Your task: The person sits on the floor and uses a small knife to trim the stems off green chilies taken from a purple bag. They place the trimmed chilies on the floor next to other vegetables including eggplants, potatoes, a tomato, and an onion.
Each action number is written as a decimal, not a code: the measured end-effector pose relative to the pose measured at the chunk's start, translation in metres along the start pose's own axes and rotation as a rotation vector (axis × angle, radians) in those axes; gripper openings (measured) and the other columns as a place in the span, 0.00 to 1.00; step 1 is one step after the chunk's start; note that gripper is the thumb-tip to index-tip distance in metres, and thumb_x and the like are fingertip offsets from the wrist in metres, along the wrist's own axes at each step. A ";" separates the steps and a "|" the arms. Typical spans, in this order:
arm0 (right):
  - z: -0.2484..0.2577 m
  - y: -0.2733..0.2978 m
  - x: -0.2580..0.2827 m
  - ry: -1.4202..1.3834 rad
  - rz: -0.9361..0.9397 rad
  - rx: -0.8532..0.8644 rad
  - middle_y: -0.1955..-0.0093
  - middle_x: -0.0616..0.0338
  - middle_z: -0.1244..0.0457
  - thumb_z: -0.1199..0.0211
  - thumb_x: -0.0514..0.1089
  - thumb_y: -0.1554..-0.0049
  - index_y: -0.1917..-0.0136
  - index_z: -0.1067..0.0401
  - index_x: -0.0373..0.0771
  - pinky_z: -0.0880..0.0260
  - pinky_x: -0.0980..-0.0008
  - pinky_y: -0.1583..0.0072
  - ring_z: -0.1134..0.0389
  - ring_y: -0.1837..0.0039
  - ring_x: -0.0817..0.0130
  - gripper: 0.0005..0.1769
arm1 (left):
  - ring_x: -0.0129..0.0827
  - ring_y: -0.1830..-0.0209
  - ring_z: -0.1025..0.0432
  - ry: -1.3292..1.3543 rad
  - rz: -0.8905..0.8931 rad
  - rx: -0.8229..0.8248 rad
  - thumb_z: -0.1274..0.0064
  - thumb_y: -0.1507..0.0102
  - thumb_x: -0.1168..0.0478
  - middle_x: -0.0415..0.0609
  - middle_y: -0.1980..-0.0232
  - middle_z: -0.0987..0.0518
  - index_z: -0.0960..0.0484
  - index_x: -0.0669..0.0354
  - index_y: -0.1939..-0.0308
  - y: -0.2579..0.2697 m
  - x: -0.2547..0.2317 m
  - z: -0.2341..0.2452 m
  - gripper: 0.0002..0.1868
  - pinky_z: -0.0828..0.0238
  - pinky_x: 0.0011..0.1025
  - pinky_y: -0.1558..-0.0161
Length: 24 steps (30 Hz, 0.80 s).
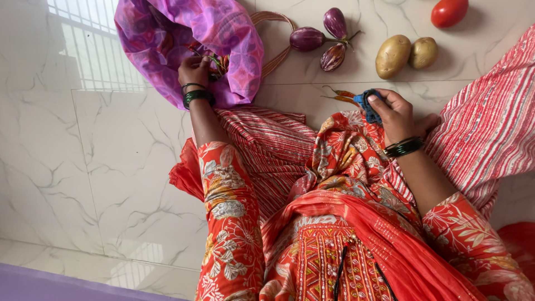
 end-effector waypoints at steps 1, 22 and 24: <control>0.000 0.000 -0.001 0.006 -0.008 0.007 0.51 0.57 0.30 0.36 0.39 0.34 0.40 0.27 0.30 0.28 0.74 0.49 0.30 0.54 0.74 0.12 | 0.39 0.60 0.17 -0.073 -0.015 0.026 0.28 0.45 0.47 0.48 0.62 0.14 0.12 0.55 0.57 0.007 -0.018 -0.001 0.21 0.22 0.36 0.55; 0.004 -0.006 -0.027 0.085 0.015 0.045 0.52 0.61 0.30 0.37 0.42 0.37 0.41 0.26 0.31 0.31 0.78 0.52 0.32 0.55 0.81 0.14 | 0.23 0.77 0.27 0.664 -0.097 -0.345 0.43 0.31 0.59 0.46 0.70 0.16 0.15 0.66 0.57 0.077 -0.101 0.059 0.12 0.33 0.24 0.75; -0.001 -0.005 -0.021 -0.027 0.025 0.065 0.51 0.60 0.31 0.36 0.42 0.36 0.40 0.26 0.30 0.31 0.77 0.50 0.32 0.53 0.80 0.15 | 0.19 0.73 0.31 0.784 -0.165 -0.275 0.47 0.30 0.61 0.44 0.63 0.17 0.15 0.63 0.47 0.109 -0.133 0.072 0.12 0.35 0.21 0.73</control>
Point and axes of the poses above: each hand's wrist, its own y-axis away from the middle knuckle, its own z-axis out of the back of the hand, x = y × z, the point moved 5 cm from there along -y, towards the middle knuckle
